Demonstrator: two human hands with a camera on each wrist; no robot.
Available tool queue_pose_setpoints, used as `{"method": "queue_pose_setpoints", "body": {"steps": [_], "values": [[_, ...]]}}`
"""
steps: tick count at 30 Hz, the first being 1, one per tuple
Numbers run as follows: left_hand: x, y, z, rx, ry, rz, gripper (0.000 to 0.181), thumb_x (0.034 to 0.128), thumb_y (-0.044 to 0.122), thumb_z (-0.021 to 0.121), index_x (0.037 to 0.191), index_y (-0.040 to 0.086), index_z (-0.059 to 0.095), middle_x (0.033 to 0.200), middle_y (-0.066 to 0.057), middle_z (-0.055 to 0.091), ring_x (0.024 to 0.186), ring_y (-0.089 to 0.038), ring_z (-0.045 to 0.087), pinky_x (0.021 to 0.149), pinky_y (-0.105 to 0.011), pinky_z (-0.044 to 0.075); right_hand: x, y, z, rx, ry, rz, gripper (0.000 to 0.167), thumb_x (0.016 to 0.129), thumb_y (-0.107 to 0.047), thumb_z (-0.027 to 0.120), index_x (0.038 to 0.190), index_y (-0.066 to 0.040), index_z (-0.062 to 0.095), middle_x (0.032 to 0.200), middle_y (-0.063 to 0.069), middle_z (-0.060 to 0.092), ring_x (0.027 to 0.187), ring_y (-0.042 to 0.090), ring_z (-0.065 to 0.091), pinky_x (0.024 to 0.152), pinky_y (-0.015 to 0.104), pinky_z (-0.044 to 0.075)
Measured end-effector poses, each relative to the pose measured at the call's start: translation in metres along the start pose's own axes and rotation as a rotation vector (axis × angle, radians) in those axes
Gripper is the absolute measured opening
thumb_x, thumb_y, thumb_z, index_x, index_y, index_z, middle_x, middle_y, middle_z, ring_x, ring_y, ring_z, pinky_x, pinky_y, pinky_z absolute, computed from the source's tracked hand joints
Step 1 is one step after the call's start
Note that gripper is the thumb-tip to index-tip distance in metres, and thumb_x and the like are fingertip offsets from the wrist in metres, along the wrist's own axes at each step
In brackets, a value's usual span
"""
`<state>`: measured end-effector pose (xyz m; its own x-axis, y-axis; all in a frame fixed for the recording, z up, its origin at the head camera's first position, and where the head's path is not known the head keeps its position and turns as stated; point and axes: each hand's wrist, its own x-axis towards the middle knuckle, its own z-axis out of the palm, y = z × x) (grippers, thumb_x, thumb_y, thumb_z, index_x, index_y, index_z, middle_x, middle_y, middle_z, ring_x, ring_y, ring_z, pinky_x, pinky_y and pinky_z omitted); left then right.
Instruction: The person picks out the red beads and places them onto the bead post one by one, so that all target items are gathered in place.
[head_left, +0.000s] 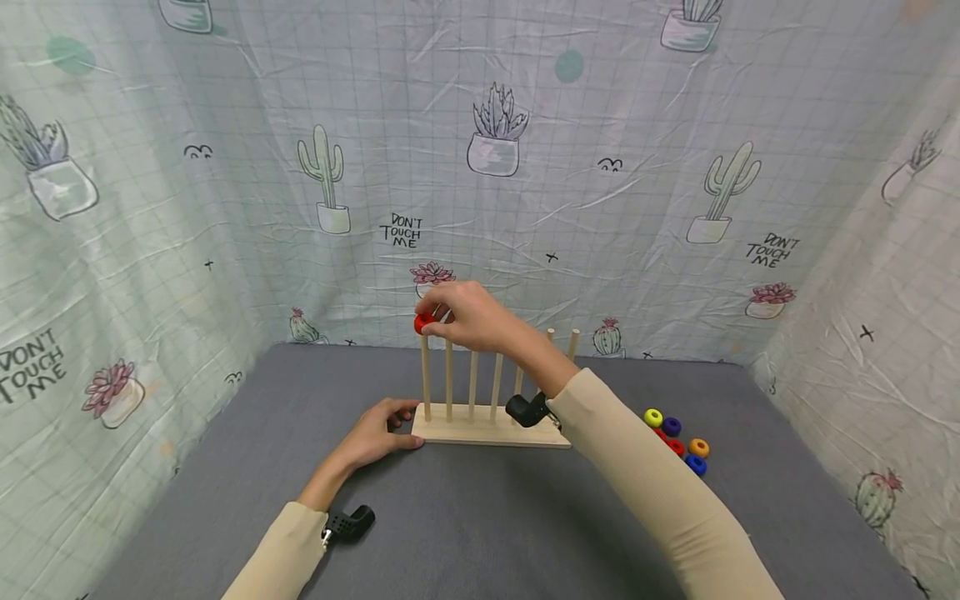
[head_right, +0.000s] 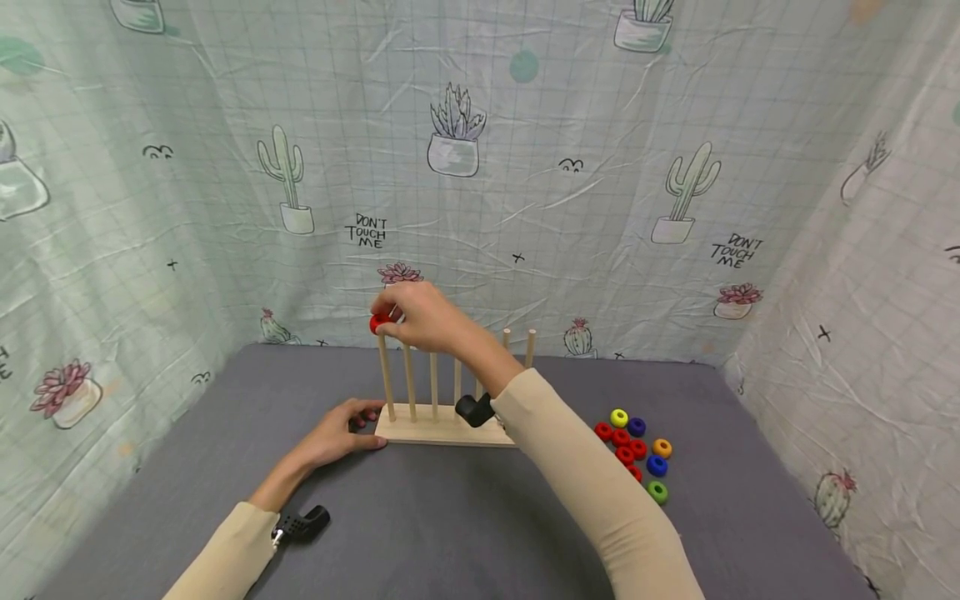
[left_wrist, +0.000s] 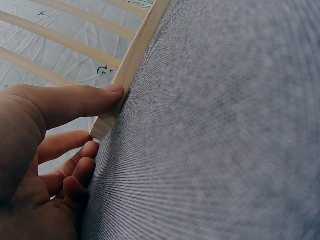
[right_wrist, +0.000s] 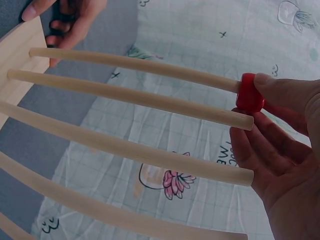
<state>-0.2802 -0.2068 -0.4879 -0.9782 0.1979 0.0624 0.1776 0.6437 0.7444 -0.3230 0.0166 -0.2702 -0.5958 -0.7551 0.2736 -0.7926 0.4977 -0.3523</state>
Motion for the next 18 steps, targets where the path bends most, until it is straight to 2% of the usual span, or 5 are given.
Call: {"method": "queue_pose_setpoints", "body": {"steps": [7,14,18], "values": [[-0.0014,0.0004,-0.0010,-0.001,0.002,-0.003,0.067,0.0802,0.027,0.089,0.140,0.008,0.064,0.114,-0.009,0.064,0.099,-0.021,0.056,0.084,-0.038,0.045,0.0005,0.0002,0.0000,0.001,-0.007,0.002,0.029,0.098,-0.018,0.073,0.124,-0.007,0.071,0.115,0.007,0.074,0.102,0.016,0.072,0.084,0.022,0.057],[-0.0013,-0.0001,-0.0010,0.009,0.004,0.005,0.067,0.0802,0.028,0.089,0.139,0.008,0.064,0.113,-0.008,0.064,0.098,-0.021,0.056,0.084,-0.038,0.045,-0.0001,0.0009,0.0010,0.020,0.003,-0.014,0.019,0.097,-0.017,0.074,0.115,-0.009,0.074,0.107,0.004,0.075,0.096,0.014,0.071,0.081,0.021,0.057],[-0.0012,-0.0004,-0.0015,0.012,0.004,0.009,0.067,0.0800,0.028,0.089,0.139,0.008,0.065,0.113,-0.008,0.064,0.098,-0.021,0.056,0.084,-0.038,0.045,-0.0002,0.0013,0.0012,0.011,0.005,-0.025,0.020,0.097,-0.017,0.074,0.115,-0.009,0.075,0.108,0.004,0.075,0.097,0.014,0.071,0.081,0.021,0.057]]}}
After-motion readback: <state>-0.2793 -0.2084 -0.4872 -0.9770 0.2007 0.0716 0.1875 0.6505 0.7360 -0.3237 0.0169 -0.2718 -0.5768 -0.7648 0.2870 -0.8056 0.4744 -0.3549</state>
